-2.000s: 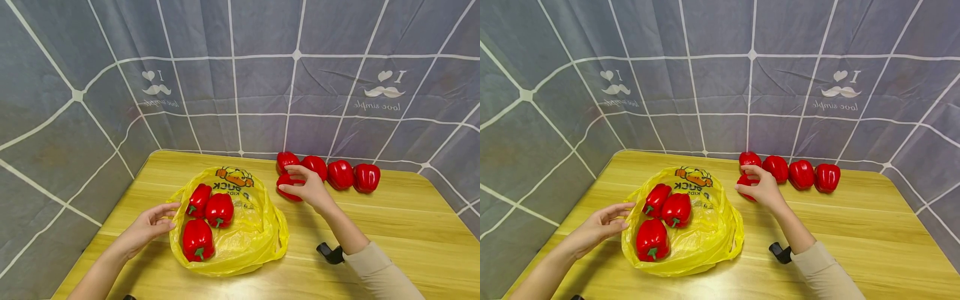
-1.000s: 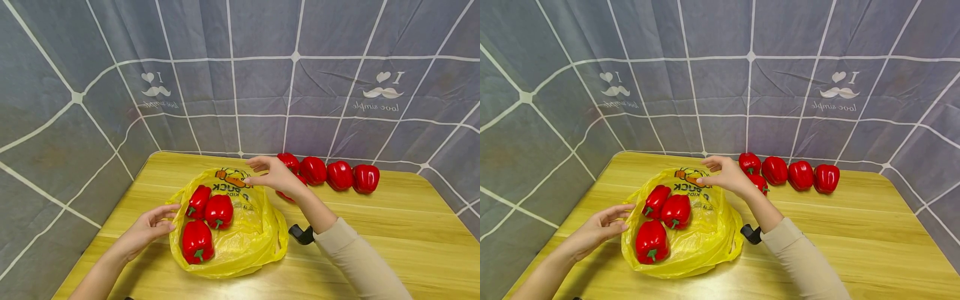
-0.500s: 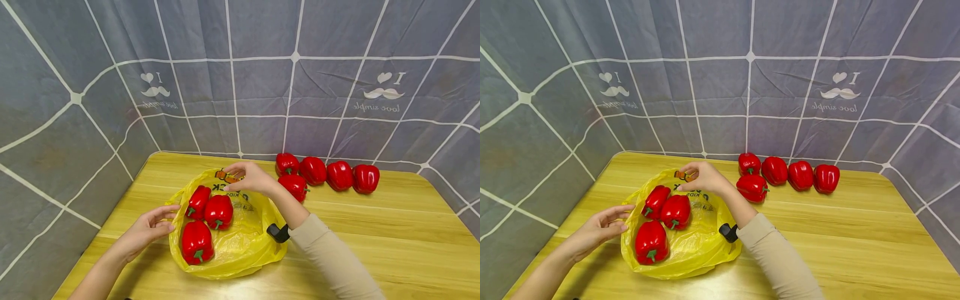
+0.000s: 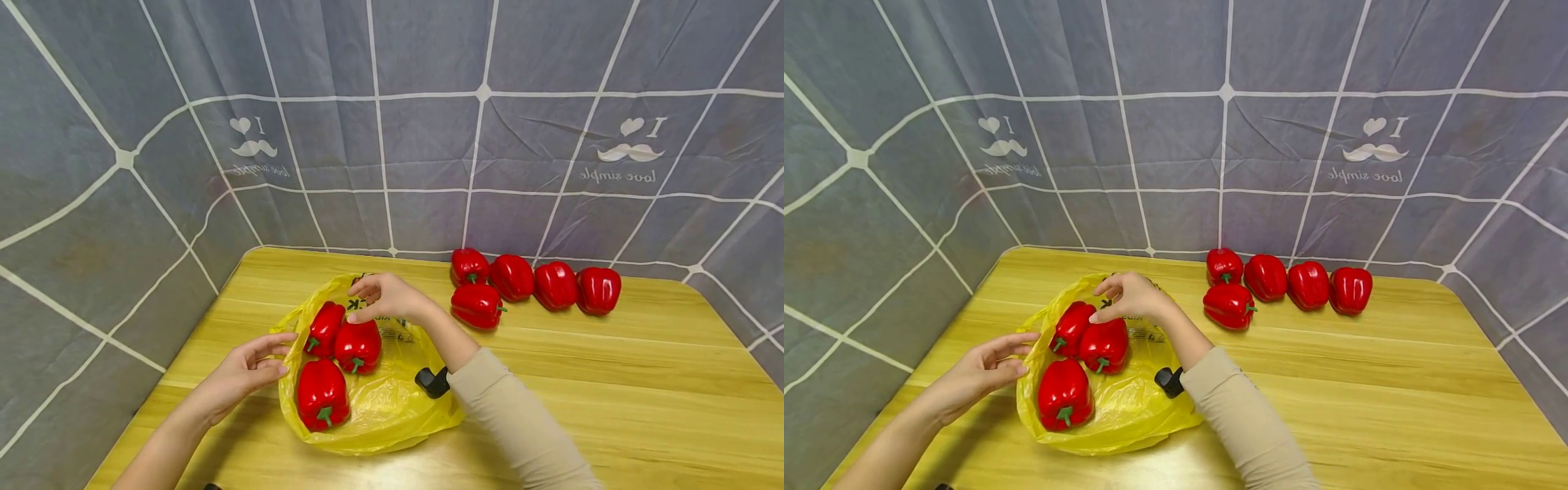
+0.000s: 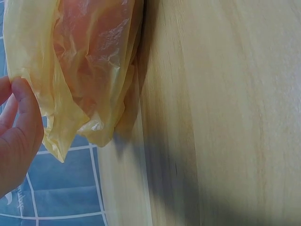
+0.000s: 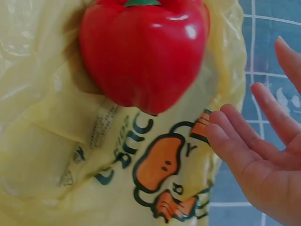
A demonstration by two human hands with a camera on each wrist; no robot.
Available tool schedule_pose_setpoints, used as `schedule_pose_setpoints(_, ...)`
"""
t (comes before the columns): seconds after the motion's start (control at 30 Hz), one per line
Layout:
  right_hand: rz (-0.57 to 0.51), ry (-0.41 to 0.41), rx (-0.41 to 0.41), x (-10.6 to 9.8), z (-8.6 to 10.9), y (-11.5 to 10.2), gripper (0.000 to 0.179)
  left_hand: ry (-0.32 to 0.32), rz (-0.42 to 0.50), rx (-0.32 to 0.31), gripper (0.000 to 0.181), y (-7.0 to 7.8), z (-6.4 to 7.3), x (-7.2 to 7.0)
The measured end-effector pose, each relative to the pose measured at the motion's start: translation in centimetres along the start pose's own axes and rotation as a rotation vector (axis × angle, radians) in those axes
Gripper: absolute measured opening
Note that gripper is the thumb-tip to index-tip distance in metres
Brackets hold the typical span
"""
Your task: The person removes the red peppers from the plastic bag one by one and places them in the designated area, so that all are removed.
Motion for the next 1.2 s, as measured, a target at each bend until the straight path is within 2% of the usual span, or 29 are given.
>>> schedule_pose_setpoints(0.3, 0.087, -0.112, 0.043, 1.4, -0.7, 0.9, 0.044, 0.004, 0.015, 0.014, 0.049, -0.2, 0.0, 0.0)
schedule_pose_setpoints(0.5, 0.165, -0.144, 0.061, 2.0, -1.0, 1.6, 0.045, 0.017, 0.008, 0.024, 0.046, -0.4, 0.0, 0.1)
schedule_pose_setpoints(0.93, 0.200, -0.162, 0.067, 2.3, -1.1, 2.2, 0.042, 0.025, -0.010, 0.006, 0.050, -0.5, 0.2, 0.1)
schedule_pose_setpoints(1.2, 0.173, -0.169, 0.069, 2.4, -0.9, 2.7, 0.051, 0.027, -0.010, 0.003, 0.050, -0.5, 0.2, 0.0)
Point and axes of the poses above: each hand's wrist, its own z-axis away from the middle knuckle, its own x-axis out of the palm, y = z × x, the point moved 3 cm from there along -z, towards the middle knuckle, and after that the axes turned 10 degrees about -y, right-handed, at the moved point
